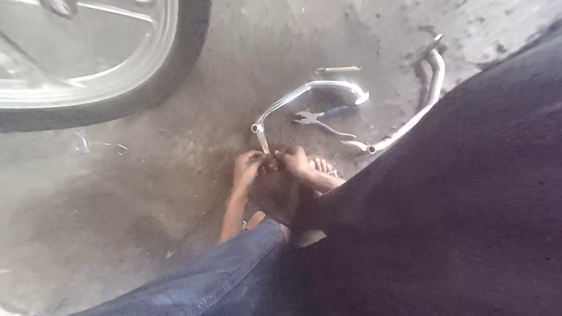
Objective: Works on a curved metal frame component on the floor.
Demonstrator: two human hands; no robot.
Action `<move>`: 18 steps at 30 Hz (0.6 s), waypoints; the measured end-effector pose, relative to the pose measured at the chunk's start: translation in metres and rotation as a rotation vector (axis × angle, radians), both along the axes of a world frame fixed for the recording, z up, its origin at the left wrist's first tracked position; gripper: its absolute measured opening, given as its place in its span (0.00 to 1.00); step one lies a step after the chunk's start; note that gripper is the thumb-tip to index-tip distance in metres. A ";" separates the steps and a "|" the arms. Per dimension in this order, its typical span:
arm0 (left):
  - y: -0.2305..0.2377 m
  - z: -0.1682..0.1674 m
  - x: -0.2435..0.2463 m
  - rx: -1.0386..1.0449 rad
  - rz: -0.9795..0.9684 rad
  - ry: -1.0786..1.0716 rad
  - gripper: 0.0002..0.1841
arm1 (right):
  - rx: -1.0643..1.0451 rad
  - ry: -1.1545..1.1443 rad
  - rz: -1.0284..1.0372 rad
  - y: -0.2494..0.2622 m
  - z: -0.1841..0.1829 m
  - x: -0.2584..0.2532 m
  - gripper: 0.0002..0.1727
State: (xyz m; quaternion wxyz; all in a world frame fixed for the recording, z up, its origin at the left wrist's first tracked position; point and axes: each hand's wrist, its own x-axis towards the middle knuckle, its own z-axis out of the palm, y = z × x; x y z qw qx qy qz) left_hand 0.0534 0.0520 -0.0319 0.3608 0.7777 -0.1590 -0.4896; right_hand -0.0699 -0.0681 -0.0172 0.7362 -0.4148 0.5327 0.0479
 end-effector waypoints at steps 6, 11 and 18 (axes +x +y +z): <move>0.003 -0.001 -0.001 -0.043 0.008 -0.015 0.08 | -0.008 0.039 0.076 -0.001 -0.001 0.002 0.12; 0.005 -0.002 0.000 -0.061 -0.008 -0.010 0.08 | -0.069 0.035 0.113 -0.003 -0.001 0.002 0.14; 0.001 -0.001 -0.002 -0.040 0.030 -0.001 0.07 | -0.065 0.030 0.175 -0.001 0.005 -0.002 0.15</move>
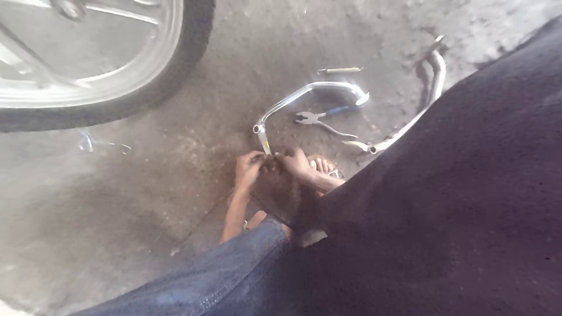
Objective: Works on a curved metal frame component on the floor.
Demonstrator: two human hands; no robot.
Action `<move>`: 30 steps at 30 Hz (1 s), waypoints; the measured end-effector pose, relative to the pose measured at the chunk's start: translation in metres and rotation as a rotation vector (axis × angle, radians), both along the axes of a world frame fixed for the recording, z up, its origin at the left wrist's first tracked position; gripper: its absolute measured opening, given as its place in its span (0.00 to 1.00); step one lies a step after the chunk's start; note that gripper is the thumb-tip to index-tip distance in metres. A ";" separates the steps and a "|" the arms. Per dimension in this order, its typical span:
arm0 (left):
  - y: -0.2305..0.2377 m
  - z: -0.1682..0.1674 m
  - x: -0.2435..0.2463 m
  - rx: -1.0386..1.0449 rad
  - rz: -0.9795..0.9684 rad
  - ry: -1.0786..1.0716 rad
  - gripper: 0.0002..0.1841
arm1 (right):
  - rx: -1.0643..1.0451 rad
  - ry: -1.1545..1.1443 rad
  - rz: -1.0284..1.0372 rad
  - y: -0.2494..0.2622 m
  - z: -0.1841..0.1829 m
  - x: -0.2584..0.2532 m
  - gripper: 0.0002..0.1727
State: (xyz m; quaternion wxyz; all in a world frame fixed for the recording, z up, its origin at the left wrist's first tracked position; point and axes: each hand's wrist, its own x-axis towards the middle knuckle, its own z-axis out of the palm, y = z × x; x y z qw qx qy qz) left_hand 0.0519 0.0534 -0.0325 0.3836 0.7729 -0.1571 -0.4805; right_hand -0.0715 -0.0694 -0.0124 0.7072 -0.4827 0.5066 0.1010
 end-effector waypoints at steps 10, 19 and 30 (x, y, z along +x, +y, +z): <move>0.001 -0.004 0.002 -0.017 0.021 0.097 0.10 | 0.013 -0.022 -0.124 0.000 -0.001 -0.004 0.09; 0.002 -0.002 -0.001 -0.010 0.040 0.097 0.09 | 0.044 0.079 -0.110 -0.001 0.002 -0.003 0.11; -0.001 -0.005 -0.002 0.008 0.035 0.115 0.09 | 0.017 0.059 -0.069 0.000 0.003 0.002 0.11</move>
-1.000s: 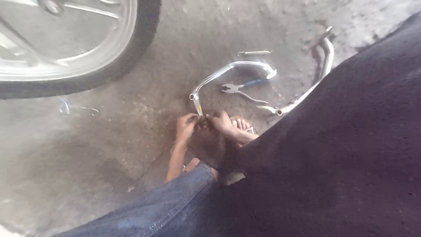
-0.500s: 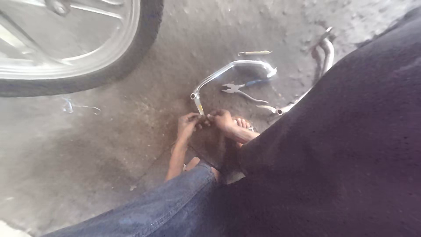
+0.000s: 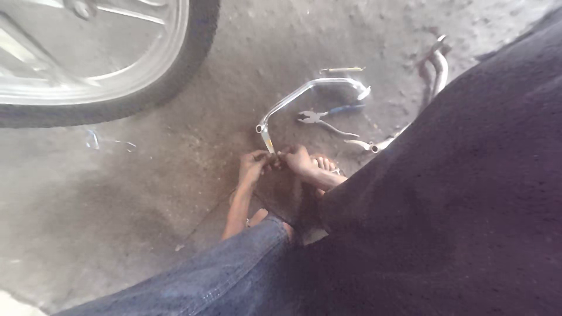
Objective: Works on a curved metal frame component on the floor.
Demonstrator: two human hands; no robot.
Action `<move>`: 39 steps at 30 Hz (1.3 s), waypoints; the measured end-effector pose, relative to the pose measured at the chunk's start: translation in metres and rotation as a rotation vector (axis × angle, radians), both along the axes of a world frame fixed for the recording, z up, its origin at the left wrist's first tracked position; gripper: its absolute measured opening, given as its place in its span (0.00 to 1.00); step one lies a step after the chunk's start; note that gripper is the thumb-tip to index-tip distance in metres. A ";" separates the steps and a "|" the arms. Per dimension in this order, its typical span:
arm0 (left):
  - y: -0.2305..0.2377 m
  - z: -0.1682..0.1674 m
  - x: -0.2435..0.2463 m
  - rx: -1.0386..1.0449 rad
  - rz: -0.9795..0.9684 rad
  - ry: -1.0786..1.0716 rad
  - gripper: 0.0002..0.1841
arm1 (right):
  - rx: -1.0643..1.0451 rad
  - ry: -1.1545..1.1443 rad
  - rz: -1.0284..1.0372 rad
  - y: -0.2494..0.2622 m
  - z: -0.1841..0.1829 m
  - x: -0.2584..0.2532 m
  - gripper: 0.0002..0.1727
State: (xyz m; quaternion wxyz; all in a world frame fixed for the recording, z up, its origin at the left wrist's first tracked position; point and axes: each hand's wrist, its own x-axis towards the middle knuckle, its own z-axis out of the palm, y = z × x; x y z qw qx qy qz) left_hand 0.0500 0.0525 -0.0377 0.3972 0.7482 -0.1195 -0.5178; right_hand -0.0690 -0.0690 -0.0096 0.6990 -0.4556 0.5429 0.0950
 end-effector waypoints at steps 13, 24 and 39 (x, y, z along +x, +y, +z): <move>-0.015 0.021 0.002 0.069 0.062 0.116 0.12 | 0.311 -0.160 -0.208 -0.006 0.001 -0.011 0.11; -0.025 0.029 0.006 -0.015 0.141 0.240 0.15 | 0.220 -0.364 -0.195 -0.010 0.010 -0.021 0.07; -0.027 0.032 -0.023 0.028 0.366 0.345 0.15 | -0.089 -0.242 -0.003 -0.028 0.008 -0.013 0.09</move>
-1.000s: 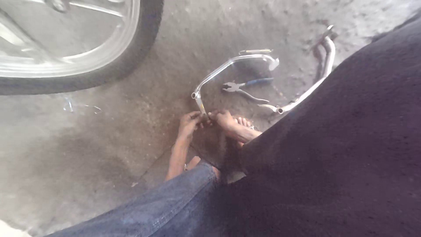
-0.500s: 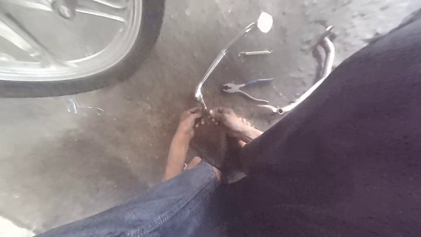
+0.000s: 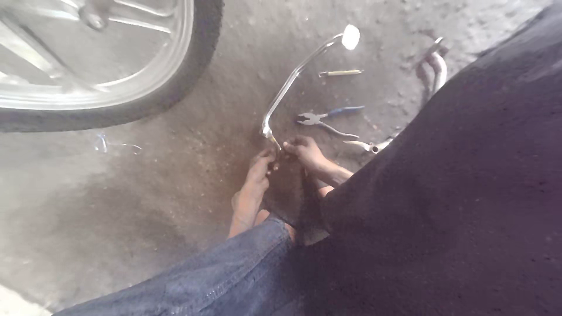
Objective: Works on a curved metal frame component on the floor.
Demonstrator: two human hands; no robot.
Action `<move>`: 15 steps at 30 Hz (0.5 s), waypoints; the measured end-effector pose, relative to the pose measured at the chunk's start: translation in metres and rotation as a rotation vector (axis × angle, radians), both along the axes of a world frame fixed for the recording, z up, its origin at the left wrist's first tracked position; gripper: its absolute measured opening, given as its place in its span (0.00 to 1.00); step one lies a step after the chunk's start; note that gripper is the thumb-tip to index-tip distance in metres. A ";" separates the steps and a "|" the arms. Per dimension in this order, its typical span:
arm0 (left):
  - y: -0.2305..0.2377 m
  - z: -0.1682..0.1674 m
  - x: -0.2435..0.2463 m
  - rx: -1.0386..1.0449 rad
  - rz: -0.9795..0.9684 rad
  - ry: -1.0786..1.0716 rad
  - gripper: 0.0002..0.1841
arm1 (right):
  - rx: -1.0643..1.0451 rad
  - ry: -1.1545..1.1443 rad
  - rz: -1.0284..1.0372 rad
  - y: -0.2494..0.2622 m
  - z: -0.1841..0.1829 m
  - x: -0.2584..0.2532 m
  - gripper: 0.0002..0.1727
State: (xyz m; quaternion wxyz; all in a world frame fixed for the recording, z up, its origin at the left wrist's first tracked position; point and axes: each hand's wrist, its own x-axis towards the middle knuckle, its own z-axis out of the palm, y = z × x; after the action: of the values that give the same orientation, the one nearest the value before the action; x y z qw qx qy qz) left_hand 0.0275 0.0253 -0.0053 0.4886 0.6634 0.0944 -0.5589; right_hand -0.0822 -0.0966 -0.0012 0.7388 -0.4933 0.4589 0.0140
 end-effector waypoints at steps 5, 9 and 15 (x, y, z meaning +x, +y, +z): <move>0.002 -0.004 -0.003 -0.034 -0.008 0.045 0.15 | 0.279 0.008 -0.195 0.002 0.035 0.003 0.08; 0.002 -0.003 -0.001 -0.037 -0.031 0.033 0.15 | 0.428 0.007 -0.295 0.002 0.041 0.004 0.12; 0.004 -0.009 -0.003 0.024 -0.028 0.015 0.15 | 0.379 -0.018 -0.161 0.005 0.002 -0.013 0.07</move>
State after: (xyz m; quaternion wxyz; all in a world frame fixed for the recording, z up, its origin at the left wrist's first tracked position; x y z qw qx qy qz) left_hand 0.0243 0.0289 -0.0144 0.4722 0.6662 0.0955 -0.5693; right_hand -0.0953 -0.0919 0.0010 0.8214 -0.3071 0.4793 0.0365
